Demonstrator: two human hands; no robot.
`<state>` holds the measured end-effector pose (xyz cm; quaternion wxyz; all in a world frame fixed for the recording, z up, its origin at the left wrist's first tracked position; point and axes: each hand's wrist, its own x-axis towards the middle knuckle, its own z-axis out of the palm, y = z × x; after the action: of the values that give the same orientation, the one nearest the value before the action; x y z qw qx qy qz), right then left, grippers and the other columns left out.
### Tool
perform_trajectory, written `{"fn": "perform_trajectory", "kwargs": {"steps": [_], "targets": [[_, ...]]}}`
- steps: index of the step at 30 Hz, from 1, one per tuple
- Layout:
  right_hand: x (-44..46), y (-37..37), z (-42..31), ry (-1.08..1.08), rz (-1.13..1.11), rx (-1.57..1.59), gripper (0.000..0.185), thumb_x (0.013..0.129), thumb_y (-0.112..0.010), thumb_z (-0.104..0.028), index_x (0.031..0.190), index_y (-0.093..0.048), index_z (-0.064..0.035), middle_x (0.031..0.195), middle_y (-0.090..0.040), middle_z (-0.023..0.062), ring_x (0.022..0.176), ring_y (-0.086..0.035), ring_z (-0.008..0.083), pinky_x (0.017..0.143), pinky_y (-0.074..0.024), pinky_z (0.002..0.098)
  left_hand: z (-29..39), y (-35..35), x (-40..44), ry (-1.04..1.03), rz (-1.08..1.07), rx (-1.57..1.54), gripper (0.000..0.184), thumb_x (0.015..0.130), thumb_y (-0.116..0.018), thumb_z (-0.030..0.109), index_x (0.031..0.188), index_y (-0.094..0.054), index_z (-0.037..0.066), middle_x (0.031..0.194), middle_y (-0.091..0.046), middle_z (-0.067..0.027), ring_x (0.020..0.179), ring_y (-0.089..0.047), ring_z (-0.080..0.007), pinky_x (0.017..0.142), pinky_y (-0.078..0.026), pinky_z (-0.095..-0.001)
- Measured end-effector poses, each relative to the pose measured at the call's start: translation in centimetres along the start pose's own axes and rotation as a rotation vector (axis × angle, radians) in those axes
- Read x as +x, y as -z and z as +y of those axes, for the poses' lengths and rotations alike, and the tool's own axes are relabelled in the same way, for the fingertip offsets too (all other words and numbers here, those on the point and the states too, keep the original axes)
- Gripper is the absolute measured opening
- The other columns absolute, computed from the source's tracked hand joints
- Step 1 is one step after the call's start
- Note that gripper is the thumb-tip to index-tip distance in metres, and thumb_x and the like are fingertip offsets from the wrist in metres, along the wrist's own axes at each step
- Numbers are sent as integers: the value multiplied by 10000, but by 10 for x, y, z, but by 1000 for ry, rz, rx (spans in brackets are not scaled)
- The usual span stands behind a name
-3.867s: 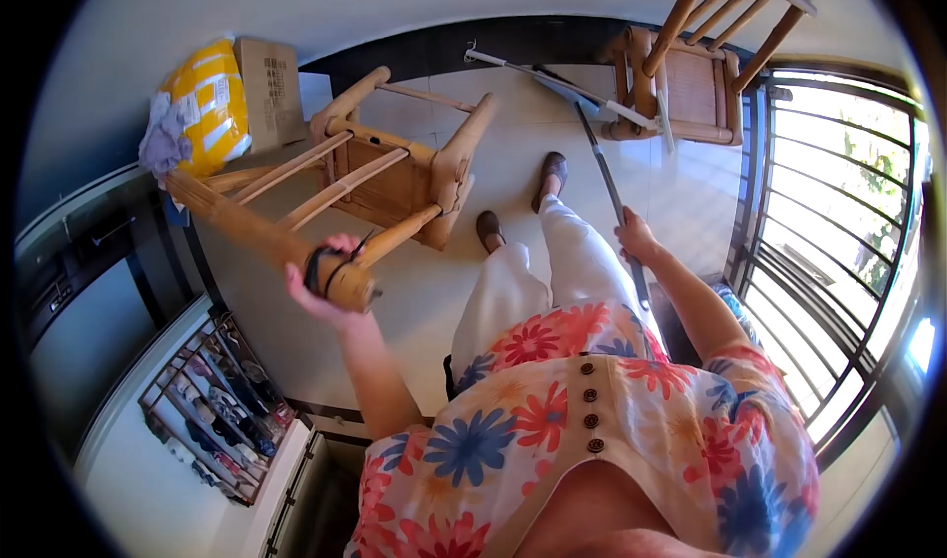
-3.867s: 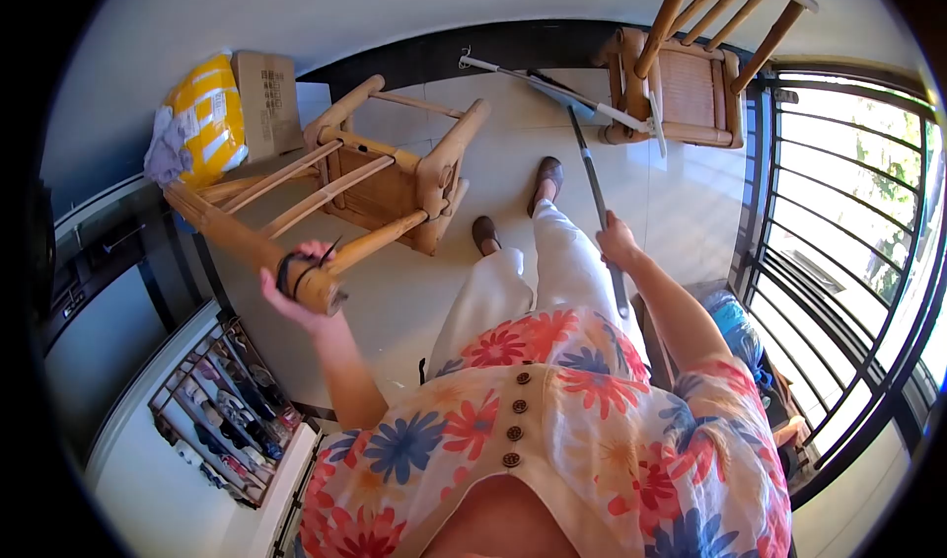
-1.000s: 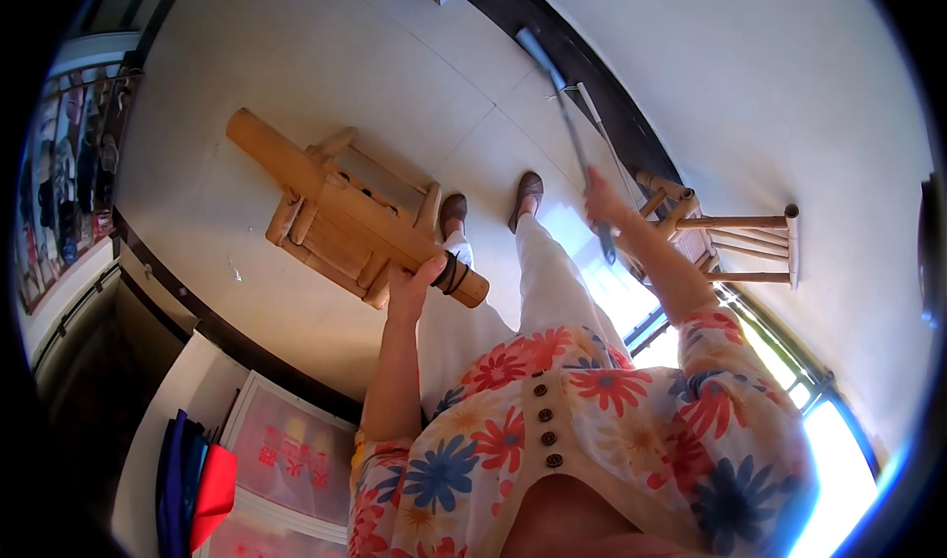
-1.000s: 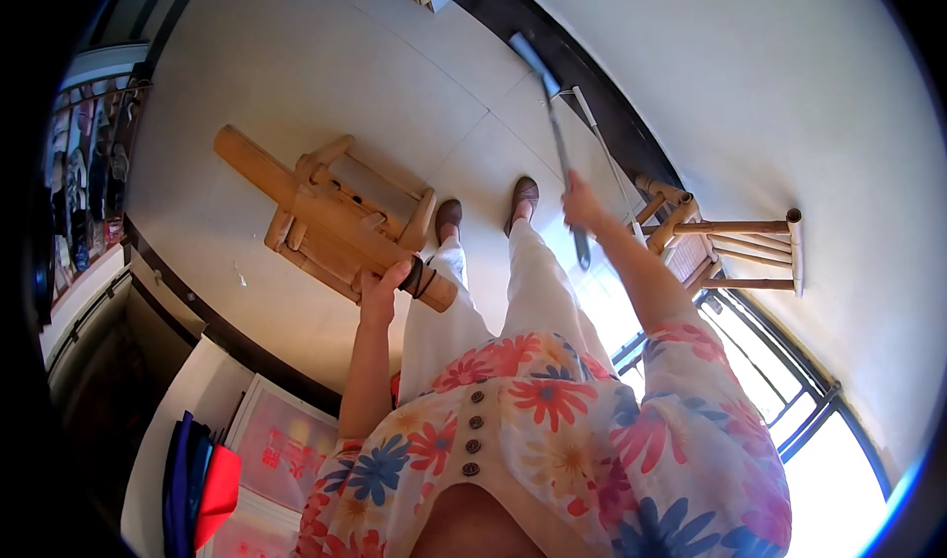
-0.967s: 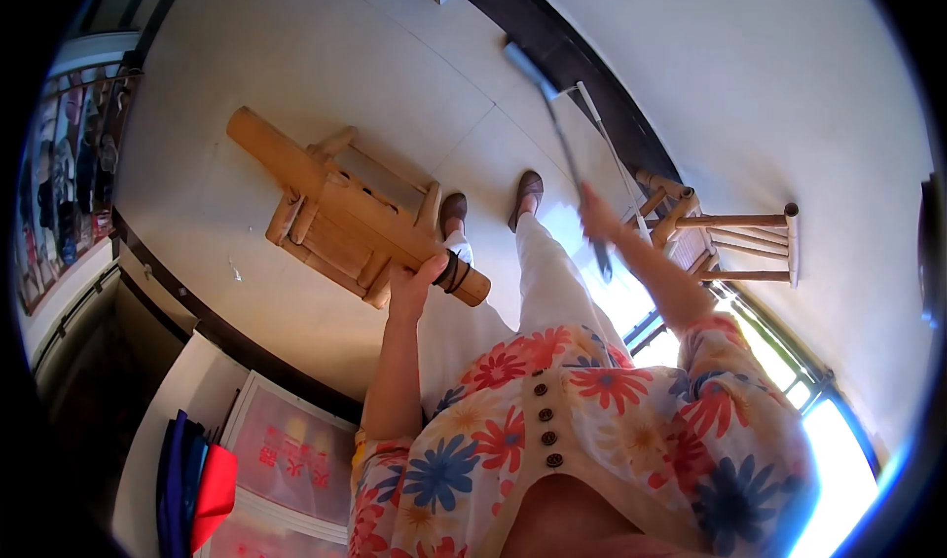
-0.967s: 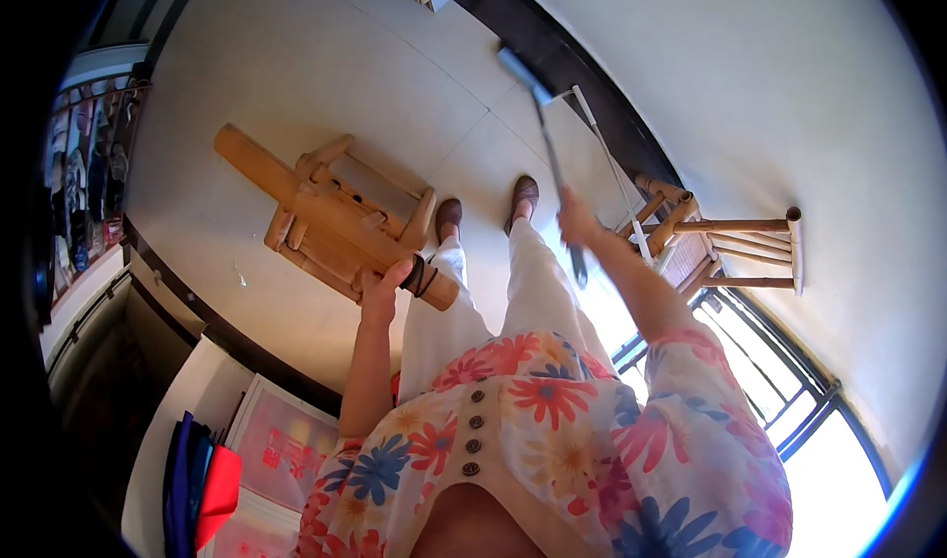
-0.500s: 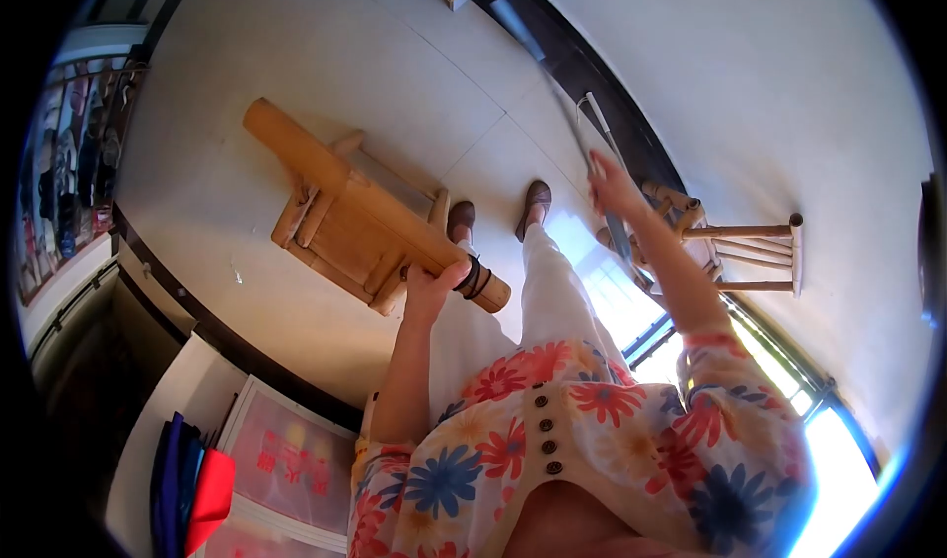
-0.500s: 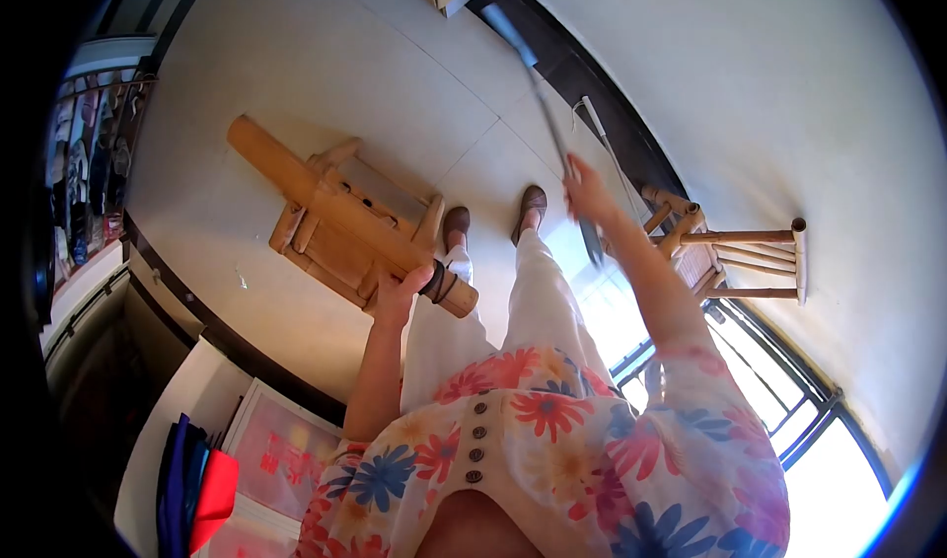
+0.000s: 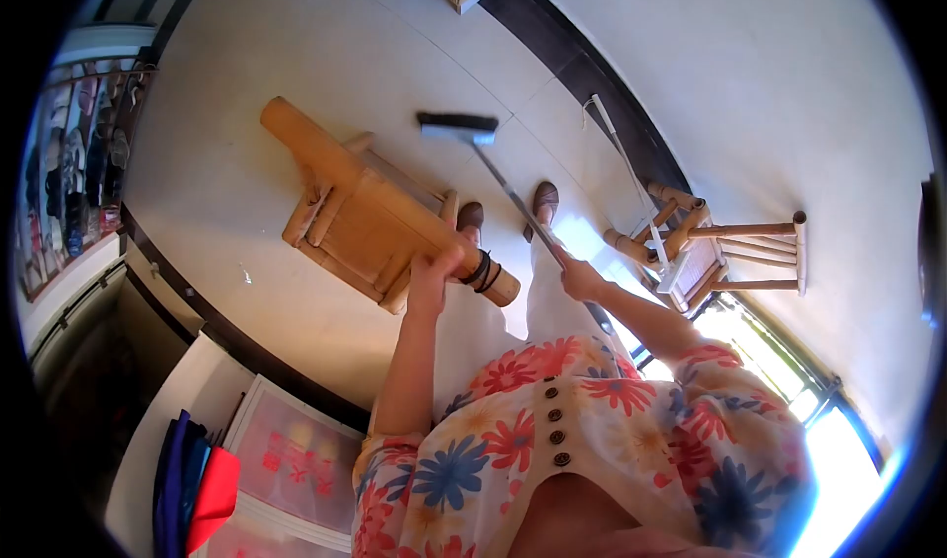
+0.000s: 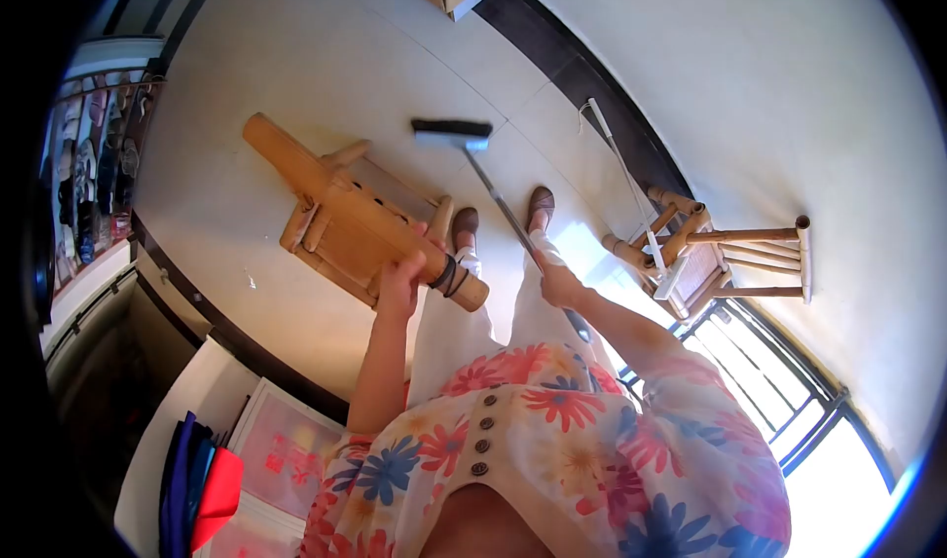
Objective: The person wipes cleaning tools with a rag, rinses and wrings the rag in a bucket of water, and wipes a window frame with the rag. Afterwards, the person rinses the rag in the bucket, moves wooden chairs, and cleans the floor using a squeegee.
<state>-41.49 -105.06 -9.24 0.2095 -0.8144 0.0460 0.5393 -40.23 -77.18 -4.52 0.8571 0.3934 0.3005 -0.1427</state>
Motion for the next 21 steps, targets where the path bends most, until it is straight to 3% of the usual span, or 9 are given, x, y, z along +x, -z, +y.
{"fn": "perform_trajectory", "kwargs": {"steps": [1, 3, 5, 11, 13, 15, 19, 20, 21], "targets": [[-10, -8, 11, 76, 61, 49, 618, 798, -400, -70, 1381, -247, -208, 842, -593, 203, 647, -602, 315, 611, -496, 394, 6, 0, 4, 44, -4, -102, 324, 770, -596, 178, 1018, -527, -19, 890, -584, -121, 845, -566, -229, 807, -454, -344], [-49, 31, -21, -205, -162, 393, 593, 806, -424, -96, 1371, -287, -214, 714, -576, 136, 516, -569, 236, 490, -493, 343, 15, -2, 10, 137, -20, -305, 302, 788, -570, 204, 995, -515, -9, 852, -574, -136, 814, -565, -266, 803, -456, -382], [-60, 35, -11, -174, -88, 505, 576, 811, -450, -126, 1361, -313, -227, 631, -505, 72, 433, -490, 157, 396, -450, 291, 15, 2, 5, 146, 66, -281, 286, 787, -574, 231, 951, -518, 3, 815, -566, -131, 782, -558, -274, 777, -460, -399], [-5, 44, 24, -52, 265, 221, 590, 779, -418, -53, 1345, -252, -90, 706, -593, 203, 556, -603, 274, 494, -496, 369, 57, 46, -63, 41, 272, -188, 287, 784, -532, 284, 878, -545, 13, 763, -566, -108, 728, -554, -249, 673, -469, -398], [7, 10, 37, -54, 219, 87, 668, 755, -447, -36, 1365, -181, -92, 780, -606, 238, 746, -613, 372, 680, -494, 408, 83, 73, -91, -66, 447, -163, 312, 765, -516, 337, 848, -546, 37, 726, -560, -85, 681, -548, -229, 647, -461, -388], [-16, -23, 36, -9, 56, 13, 709, 742, -444, -28, 1386, -163, -123, 817, -603, 244, 795, -607, 378, 706, -488, 410, 112, 95, -115, -106, 485, -141, 331, 747, -519, 381, 818, -538, 58, 691, -546, -68, 637, -533, -211, 618, -449, -365], [-25, -77, 66, 50, -77, 242, 671, 754, -418, -43, 1386, -232, -171, 813, -588, 220, 662, -609, 307, 614, -504, 365, 151, 90, -136, -119, 426, -109, 359, 734, -531, 428, 782, -510, 74, 673, -527, -50, 613, -509, -194, 603, -419, -326], [-60, -37, 45, -54, -192, 502, 621, 767, -432, -78, 1365, -296, -176, 727, -552, 144, 527, -557, 214, 499, -489, 325, 157, 79, -137, -125, 416, -123, 353, 737, -532, 429, 776, -505, 80, 668, -523, -46, 615, -506, -188, 618, -416, -319], [-71, -33, 51, -67, -181, 547, 627, 756, -425, -58, 1361, -305, -169, 722, -559, 149, 510, -556, 218, 477, -482, 328, 162, 69, -138, -135, 404, -103, 351, 738, -532, 430, 778, -504, 83, 669, -523, -45, 620, -508, -186, 621, -416, -318]]}}
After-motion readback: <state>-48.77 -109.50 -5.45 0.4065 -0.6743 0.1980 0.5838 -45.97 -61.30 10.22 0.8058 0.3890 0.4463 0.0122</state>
